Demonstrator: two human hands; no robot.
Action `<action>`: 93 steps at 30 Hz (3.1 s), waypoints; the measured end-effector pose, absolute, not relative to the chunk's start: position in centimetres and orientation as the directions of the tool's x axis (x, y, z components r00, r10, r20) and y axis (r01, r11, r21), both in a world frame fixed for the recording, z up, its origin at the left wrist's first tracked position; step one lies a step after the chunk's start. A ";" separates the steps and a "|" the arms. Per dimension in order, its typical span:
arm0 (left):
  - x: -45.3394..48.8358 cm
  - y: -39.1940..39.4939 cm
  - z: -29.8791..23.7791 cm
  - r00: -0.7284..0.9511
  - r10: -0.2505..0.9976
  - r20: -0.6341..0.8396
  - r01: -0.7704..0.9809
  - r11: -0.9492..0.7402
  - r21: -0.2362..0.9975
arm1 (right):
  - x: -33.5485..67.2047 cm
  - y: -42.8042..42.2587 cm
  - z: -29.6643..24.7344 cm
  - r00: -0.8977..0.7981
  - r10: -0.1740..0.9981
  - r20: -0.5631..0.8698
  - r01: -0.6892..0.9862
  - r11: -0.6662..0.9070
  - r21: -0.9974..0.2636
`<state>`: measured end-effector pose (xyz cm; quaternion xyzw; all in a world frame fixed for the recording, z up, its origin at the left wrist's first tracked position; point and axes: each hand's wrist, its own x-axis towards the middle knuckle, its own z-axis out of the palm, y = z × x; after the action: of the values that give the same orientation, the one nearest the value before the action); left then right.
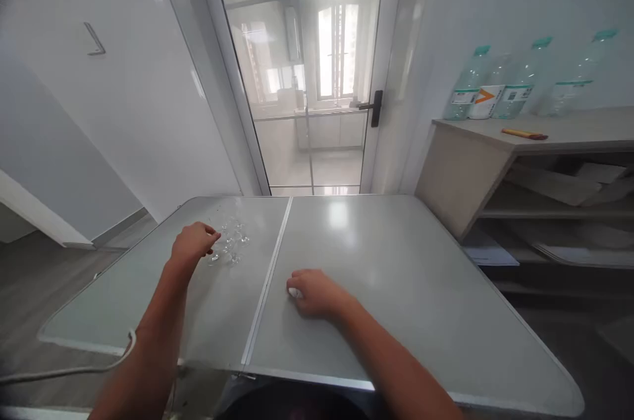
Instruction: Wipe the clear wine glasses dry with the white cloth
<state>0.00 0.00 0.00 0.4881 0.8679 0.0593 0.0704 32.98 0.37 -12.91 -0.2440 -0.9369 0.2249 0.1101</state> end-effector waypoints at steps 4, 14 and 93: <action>1.6 -2.5 1.1 -0.561 0.763 0.322 0.825 0.481 0.297 | 33.0 0.4 -12.4 -0.741 0.634 0.221 0.323 0.625 -0.711; 17.9 0.9 -7.1 0.221 0.934 0.281 0.582 -0.358 0.730 | 33.8 1.5 -10.2 -0.363 0.928 0.079 -0.515 -0.130 -0.847; 18.3 2.1 -11.4 -0.160 0.949 0.272 0.049 -0.267 0.962 | 35.7 3.2 -11.5 -0.298 0.954 0.027 -0.497 -0.131 -0.858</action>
<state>18.30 2.14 -11.38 0.5271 0.4735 0.5965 0.3770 35.66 3.21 -11.53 -0.2828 -0.4043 0.6967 0.5207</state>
